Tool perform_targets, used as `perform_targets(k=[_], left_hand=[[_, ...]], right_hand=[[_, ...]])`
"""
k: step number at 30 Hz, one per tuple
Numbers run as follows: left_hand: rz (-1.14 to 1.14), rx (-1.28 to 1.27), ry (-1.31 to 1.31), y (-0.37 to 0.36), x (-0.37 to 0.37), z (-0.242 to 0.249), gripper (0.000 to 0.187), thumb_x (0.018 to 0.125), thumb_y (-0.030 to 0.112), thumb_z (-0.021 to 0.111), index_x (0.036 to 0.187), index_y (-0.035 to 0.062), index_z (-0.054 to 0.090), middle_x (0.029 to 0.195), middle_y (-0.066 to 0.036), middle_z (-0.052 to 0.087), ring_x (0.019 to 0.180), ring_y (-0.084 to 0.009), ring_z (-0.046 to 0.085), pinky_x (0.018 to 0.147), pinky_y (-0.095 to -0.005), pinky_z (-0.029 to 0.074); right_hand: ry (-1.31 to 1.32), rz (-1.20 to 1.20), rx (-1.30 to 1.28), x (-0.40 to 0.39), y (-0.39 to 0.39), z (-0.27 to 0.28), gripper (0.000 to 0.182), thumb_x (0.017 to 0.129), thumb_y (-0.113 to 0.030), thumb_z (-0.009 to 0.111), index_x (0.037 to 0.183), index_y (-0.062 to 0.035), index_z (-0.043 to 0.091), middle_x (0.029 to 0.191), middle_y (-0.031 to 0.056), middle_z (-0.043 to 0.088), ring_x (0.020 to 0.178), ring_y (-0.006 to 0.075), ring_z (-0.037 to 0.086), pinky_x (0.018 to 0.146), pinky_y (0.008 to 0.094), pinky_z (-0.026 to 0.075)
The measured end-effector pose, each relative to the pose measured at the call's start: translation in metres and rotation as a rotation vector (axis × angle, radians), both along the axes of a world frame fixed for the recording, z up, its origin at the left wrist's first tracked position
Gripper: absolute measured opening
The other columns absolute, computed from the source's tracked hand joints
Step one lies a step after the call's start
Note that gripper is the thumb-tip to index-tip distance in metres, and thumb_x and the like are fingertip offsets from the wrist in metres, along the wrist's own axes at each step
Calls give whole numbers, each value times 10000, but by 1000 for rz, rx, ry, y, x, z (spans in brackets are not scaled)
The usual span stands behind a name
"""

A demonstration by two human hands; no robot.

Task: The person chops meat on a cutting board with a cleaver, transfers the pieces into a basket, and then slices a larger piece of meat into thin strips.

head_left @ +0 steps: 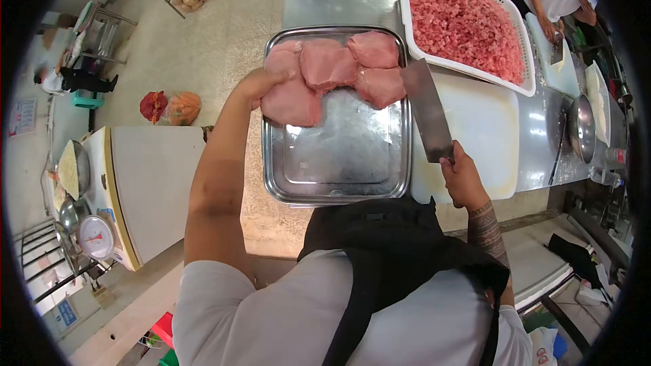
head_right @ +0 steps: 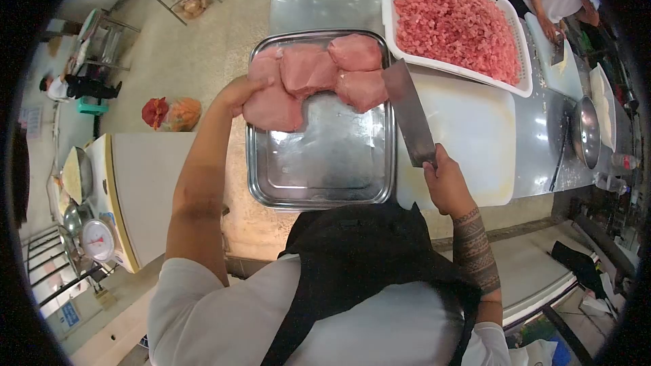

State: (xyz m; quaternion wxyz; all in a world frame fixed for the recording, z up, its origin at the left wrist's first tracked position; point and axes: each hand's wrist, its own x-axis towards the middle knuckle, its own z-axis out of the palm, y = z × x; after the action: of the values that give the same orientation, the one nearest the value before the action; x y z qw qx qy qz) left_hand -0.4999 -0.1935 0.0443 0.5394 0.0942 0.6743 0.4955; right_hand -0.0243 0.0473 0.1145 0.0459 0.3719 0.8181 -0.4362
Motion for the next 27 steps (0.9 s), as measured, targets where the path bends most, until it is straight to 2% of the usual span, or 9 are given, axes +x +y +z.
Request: perform_targets(k=[5,8,11,14,17,20,23,25,27], left_hand=[[136,14,93,-7,33,3,730,858,290,893,1391,-98,581,1275,-190,710,1121,-312,729,918,-437,613],[125,-144,272,-12,38,-7,922,782,400,923,1442,-111,530,1302,-225,694,1123,-320,728,930,-446,610],[9,-540,637,0,54,26,1005,698,475,937,1422,-106,552,1263,-250,718,1120,-353,737,934,-453,601],[-296,-673,869,16,53,57,1001,650,528,933,1367,-91,611,1241,-280,726,1128,-383,735,945,-456,594],[-293,-767,1162,28,80,87,916,645,533,923,1286,-73,678,1233,-292,728,1127,-392,730,952,-454,589],[-321,-782,1101,15,65,75,915,664,532,923,1302,-72,664,1176,-260,753,1103,-361,744,934,-435,598],[38,-508,689,-28,65,72,837,779,426,899,1388,-62,599,1201,-205,743,1104,-311,736,934,-404,600],[225,-116,430,-54,75,59,713,827,290,873,1399,-34,599,1260,-163,718,1129,-256,715,957,-382,588],[343,97,290,-67,97,64,622,867,199,847,1397,-18,603,1288,-136,708,1136,-231,705,976,-375,578]], right_hand=[[-54,62,86,-4,-1,18,320,1019,-92,589,1275,79,500,935,335,685,915,536,668,789,537,534],[-45,88,145,-5,-2,20,310,1016,-93,591,1263,71,501,927,332,683,908,538,665,781,555,529],[-66,119,169,-2,-2,21,313,1011,-98,599,1262,65,505,934,332,685,905,541,664,777,568,527],[-48,125,170,-2,-3,19,322,1006,-105,611,1268,56,516,941,329,689,903,542,665,771,571,529],[-10,100,151,4,-2,22,307,1002,-105,619,1254,47,535,935,323,690,901,536,670,764,565,533],[43,49,129,18,-2,24,283,997,-98,625,1231,45,555,920,314,690,888,521,678,759,547,540],[69,-14,166,54,6,11,275,995,-84,624,1228,49,566,917,302,696,873,497,694,756,514,551],[4,-82,129,76,11,15,278,996,-71,620,1238,55,570,934,295,709,872,477,710,761,489,560],[40,-107,153,102,18,5,296,1000,-53,614,1273,54,571,950,258,726,817,377,707,729,436,555]])
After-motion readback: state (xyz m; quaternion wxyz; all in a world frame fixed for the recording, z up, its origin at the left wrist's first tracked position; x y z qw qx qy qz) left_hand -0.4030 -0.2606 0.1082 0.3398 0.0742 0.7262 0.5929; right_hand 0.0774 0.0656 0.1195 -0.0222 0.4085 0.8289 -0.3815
